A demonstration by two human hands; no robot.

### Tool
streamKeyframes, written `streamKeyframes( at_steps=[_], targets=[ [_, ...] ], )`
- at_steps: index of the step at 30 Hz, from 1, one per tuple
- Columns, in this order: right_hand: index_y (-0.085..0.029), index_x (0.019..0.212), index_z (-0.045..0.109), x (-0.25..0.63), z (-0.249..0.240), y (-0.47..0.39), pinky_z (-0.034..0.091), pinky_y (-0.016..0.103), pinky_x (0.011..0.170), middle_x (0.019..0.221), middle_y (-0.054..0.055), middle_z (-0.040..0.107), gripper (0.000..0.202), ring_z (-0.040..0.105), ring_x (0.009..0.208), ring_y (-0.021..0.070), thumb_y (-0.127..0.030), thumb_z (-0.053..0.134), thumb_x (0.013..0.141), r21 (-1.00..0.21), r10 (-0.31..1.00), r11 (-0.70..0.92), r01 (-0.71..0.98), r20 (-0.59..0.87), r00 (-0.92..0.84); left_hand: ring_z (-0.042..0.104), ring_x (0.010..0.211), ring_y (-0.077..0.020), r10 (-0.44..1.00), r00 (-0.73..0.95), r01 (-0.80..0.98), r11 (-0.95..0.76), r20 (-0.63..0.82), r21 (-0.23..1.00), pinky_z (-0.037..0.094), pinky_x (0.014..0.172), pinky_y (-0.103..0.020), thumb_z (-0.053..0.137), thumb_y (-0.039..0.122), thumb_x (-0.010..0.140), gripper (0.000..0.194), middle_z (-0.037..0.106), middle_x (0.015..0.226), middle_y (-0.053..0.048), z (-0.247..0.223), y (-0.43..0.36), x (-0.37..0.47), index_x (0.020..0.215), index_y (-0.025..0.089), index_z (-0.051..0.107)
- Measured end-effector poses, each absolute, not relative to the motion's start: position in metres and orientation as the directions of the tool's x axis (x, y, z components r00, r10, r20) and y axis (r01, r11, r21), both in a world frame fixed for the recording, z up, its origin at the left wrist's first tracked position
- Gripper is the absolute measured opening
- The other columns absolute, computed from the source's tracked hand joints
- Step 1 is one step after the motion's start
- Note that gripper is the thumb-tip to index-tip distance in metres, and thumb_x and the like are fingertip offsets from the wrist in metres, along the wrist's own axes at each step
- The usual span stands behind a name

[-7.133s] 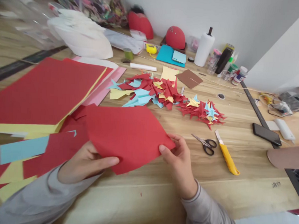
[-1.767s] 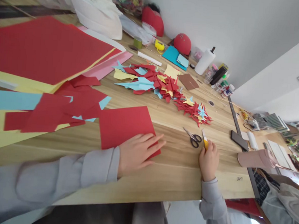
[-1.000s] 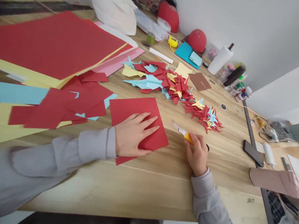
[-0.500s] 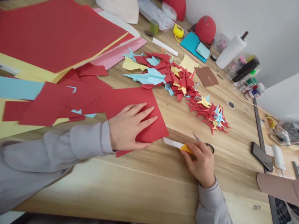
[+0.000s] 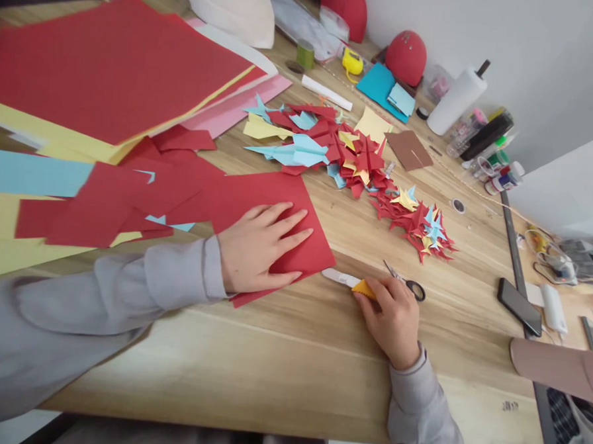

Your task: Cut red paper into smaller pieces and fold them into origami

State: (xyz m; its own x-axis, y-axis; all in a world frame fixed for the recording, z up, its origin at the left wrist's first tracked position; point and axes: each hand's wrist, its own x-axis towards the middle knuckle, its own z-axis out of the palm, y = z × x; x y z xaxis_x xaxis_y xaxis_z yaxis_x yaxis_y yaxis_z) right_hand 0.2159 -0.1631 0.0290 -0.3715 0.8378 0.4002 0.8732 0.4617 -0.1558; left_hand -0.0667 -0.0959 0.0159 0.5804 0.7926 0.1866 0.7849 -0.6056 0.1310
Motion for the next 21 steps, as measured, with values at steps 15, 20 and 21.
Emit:
streamKeyframes(
  at_steps=[15, 20, 21],
  targets=[
    [-0.02, 0.117, 0.067, 0.194, 0.032, -0.176, 0.047, 0.026, 0.066, 0.082, 0.005, 0.061, 0.031, 0.059, 0.073, 0.0158, -0.036, 0.055, 0.094, -0.07, 0.883, 0.404, 0.912, 0.291, -0.369, 0.016, 0.141, -0.0513, 0.853, 0.51, 0.829, -0.522, 0.11, 0.199, 0.009, 0.107, -0.073, 0.044, 0.06, 0.09, 0.062, 0.029, 0.158, -0.009, 0.009, -0.077, -0.056, 0.144, 0.031, 0.044],
    [-0.023, 0.116, 0.069, 0.184, 0.033, -0.18, 0.043, 0.026, 0.062, 0.087, 0.006, 0.061, 0.029, 0.058, 0.073, 0.0149, -0.034, 0.052, 0.096, 0.039, 0.884, 0.394, 0.918, 0.259, -0.39, 0.012, 0.143, -0.0507, 0.854, 0.515, 0.828, -0.518, 0.072, 0.217, 0.005, 0.109, -0.072, 0.041, 0.061, 0.091, 0.062, 0.027, 0.159, -0.006, 0.007, -0.082, -0.052, 0.146, 0.033, 0.04],
    [-0.022, 0.116, 0.069, 0.183, 0.033, -0.181, 0.042, 0.026, 0.062, 0.087, 0.007, 0.061, 0.029, 0.058, 0.073, 0.0151, -0.034, 0.052, 0.097, 0.052, 0.884, 0.39, 0.919, 0.259, -0.39, 0.012, 0.143, -0.0507, 0.854, 0.515, 0.829, -0.517, 0.069, 0.214, 0.005, 0.109, -0.072, 0.04, 0.061, 0.091, 0.062, 0.026, 0.159, -0.006, 0.008, -0.082, -0.052, 0.146, 0.033, 0.04]
  ],
)
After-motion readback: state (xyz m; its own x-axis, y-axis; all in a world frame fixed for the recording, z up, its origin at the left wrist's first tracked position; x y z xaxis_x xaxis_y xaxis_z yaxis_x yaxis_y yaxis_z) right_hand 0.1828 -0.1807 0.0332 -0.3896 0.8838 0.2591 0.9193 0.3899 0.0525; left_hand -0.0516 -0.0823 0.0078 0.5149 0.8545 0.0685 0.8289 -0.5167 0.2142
